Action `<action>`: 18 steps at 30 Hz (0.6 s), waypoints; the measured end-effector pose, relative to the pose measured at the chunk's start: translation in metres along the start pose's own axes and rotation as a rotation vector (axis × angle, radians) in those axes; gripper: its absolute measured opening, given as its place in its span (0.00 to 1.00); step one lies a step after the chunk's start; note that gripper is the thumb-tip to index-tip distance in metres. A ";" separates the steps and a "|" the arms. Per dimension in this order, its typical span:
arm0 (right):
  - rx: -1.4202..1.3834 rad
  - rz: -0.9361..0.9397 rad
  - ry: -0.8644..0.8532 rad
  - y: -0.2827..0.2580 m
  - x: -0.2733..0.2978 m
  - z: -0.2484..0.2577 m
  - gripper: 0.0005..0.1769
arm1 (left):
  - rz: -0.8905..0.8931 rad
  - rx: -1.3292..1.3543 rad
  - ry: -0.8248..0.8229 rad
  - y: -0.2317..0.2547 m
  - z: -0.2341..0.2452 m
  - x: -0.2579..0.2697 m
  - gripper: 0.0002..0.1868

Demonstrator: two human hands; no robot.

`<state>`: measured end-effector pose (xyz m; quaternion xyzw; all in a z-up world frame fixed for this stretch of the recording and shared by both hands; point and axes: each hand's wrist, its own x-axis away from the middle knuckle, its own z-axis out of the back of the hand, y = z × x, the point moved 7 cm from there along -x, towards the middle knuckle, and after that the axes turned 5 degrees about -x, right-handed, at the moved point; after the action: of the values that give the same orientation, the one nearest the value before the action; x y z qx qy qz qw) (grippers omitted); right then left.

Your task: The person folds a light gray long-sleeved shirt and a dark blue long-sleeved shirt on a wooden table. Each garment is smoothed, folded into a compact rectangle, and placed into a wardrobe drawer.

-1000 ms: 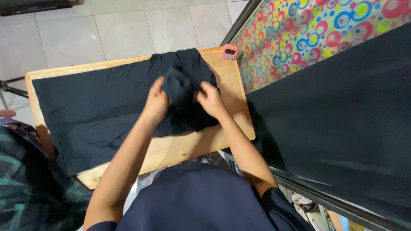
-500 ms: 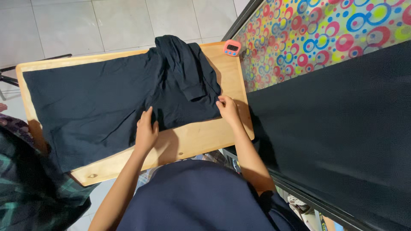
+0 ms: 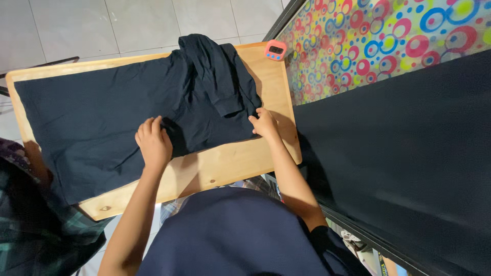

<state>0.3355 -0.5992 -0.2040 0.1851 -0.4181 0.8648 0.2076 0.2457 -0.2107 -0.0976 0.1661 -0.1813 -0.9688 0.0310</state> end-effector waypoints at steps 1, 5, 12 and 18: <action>0.011 -0.006 0.014 -0.005 0.000 0.003 0.30 | 0.012 -0.001 -0.029 -0.003 -0.003 -0.007 0.19; 0.060 -0.100 -0.071 -0.008 0.004 0.003 0.27 | 0.010 0.016 -0.029 -0.003 -0.003 -0.019 0.15; 0.249 0.201 0.105 -0.011 -0.006 -0.001 0.20 | -0.031 0.048 -0.022 0.014 0.005 -0.002 0.15; -0.165 0.362 -0.085 -0.009 -0.004 0.001 0.16 | 0.028 0.065 -0.140 -0.015 -0.019 -0.010 0.21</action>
<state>0.3435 -0.5956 -0.1993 0.1256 -0.5225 0.8421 0.0452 0.2618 -0.2016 -0.1166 0.0961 -0.2168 -0.9711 0.0262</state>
